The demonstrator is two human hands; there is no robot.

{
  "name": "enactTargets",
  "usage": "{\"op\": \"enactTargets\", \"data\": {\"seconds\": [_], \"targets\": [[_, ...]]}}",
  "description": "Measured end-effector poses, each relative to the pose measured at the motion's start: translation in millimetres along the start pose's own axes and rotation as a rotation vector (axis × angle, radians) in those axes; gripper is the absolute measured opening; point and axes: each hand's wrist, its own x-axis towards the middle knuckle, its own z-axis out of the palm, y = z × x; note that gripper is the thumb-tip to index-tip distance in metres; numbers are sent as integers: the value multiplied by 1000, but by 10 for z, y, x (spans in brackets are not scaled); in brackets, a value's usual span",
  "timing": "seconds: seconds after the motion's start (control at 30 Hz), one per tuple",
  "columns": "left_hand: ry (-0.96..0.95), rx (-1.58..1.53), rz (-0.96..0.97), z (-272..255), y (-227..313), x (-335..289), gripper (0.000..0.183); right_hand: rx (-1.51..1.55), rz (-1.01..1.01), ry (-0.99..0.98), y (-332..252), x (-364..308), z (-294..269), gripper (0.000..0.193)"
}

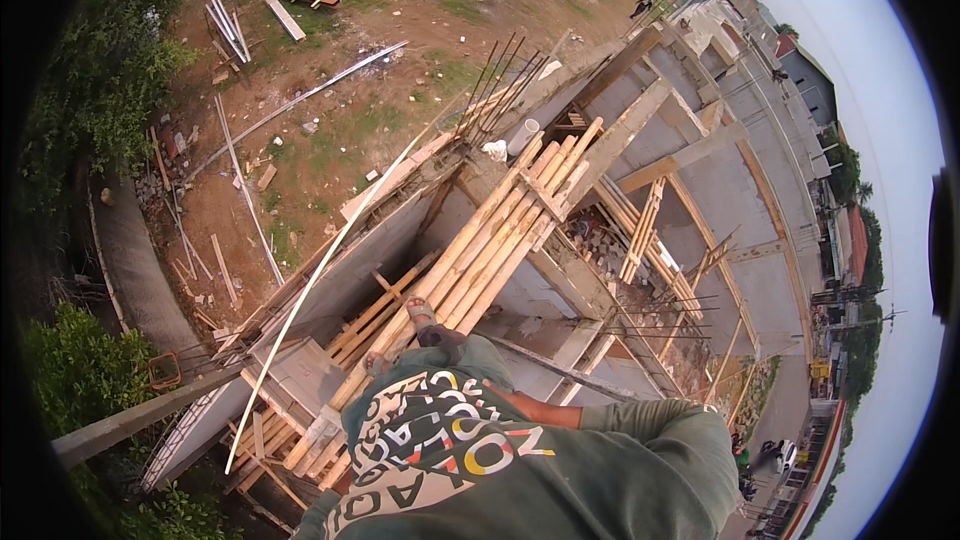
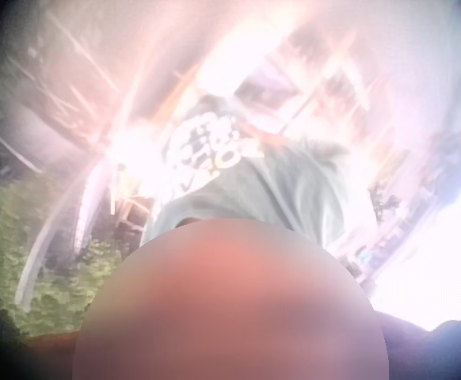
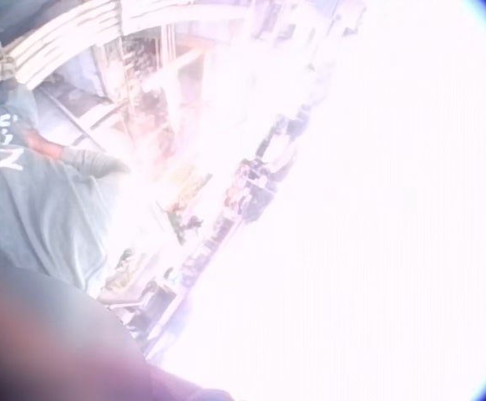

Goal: The person lifts and stacks long bamboo poles on a construction site. They arrange the poles into a bundle and secure them with a wooden crosspiece, then lift and reposition the bundle on the scaffolding.

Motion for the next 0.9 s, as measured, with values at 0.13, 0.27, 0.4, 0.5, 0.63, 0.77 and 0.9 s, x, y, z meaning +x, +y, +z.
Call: {"op": "enactTargets", "data": {"seconds": [0.13,0.27,0.4,0.5,0.63,0.77,0.9], "targets": [[-15,19,-7,-86,-16,7,46,40,-2,69,281,211,43,114],[-22,32,-17,-112,-41,0,46,-12,56,50,523,409,12,115],[-22,43,-16,-112,-73,-3,46,-68,-93,26,756,604,-28,112],[-22,47,-7,-107,-88,-5,46,-75,-104,20,833,680,-45,110],[-27,58,4,-69,-94,-18,46,-111,-144,12,784,618,-54,107],[-19,53,3,-2,-109,-36,46,-142,-236,-23,742,527,-48,103],[-18,49,7,45,-131,-39,46,-165,-218,-2,855,662,-63,102]]}}
